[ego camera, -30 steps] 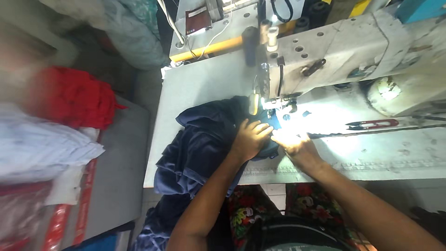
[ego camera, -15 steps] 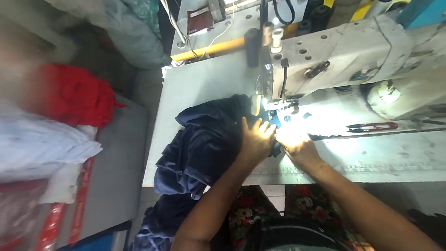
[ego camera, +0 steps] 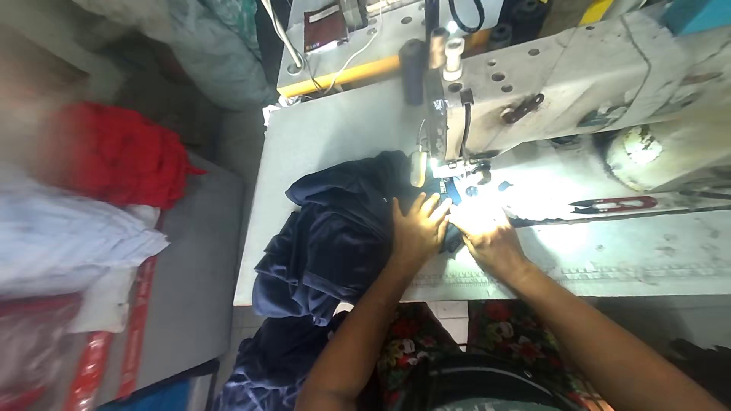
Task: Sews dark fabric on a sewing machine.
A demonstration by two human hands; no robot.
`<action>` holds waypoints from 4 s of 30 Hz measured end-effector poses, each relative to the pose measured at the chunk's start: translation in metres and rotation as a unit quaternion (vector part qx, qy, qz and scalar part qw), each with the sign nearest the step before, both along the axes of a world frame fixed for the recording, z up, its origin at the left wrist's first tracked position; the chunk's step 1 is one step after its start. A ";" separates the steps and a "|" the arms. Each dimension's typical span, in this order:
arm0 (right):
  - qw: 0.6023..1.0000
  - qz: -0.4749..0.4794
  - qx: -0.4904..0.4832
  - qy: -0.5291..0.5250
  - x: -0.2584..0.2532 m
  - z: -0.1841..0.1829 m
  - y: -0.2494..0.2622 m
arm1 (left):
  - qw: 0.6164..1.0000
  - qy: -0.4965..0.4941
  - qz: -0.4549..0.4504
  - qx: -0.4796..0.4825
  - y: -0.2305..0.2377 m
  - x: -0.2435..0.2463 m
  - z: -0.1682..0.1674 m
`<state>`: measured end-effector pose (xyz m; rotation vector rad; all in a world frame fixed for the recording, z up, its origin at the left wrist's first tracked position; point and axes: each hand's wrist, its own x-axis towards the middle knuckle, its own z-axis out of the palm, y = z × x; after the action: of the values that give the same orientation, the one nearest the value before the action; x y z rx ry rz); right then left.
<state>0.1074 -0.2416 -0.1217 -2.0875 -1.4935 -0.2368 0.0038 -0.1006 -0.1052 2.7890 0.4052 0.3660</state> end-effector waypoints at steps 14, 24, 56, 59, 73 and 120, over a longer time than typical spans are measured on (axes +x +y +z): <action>1.000 -0.010 -0.002 0.007 0.002 -0.002 0.007 | 1.000 -0.019 0.019 -0.002 0.003 0.007 -0.004; 0.999 -0.035 0.002 0.026 0.001 -0.004 0.006 | 0.999 -0.041 0.000 0.012 0.005 0.008 -0.012; 0.939 -0.327 -0.105 0.031 0.102 0.021 -0.179 | 0.998 -0.065 0.011 -0.015 0.002 0.009 -0.014; 0.935 -0.335 -0.116 0.021 0.099 0.016 -0.178 | 0.998 -0.068 0.008 -0.008 0.002 0.010 -0.013; 0.931 -0.341 -0.130 0.014 0.097 0.016 -0.174 | 0.997 -0.079 0.005 -0.008 0.001 0.007 -0.014; 0.931 -0.333 0.126 -0.080 0.106 0.019 -0.167 | 0.964 0.098 0.196 -0.149 0.036 0.068 0.013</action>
<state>0.2132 -0.4086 -0.1028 -2.3223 -0.7220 -0.8221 0.0717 -0.0649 -0.0920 2.4458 0.9809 0.0980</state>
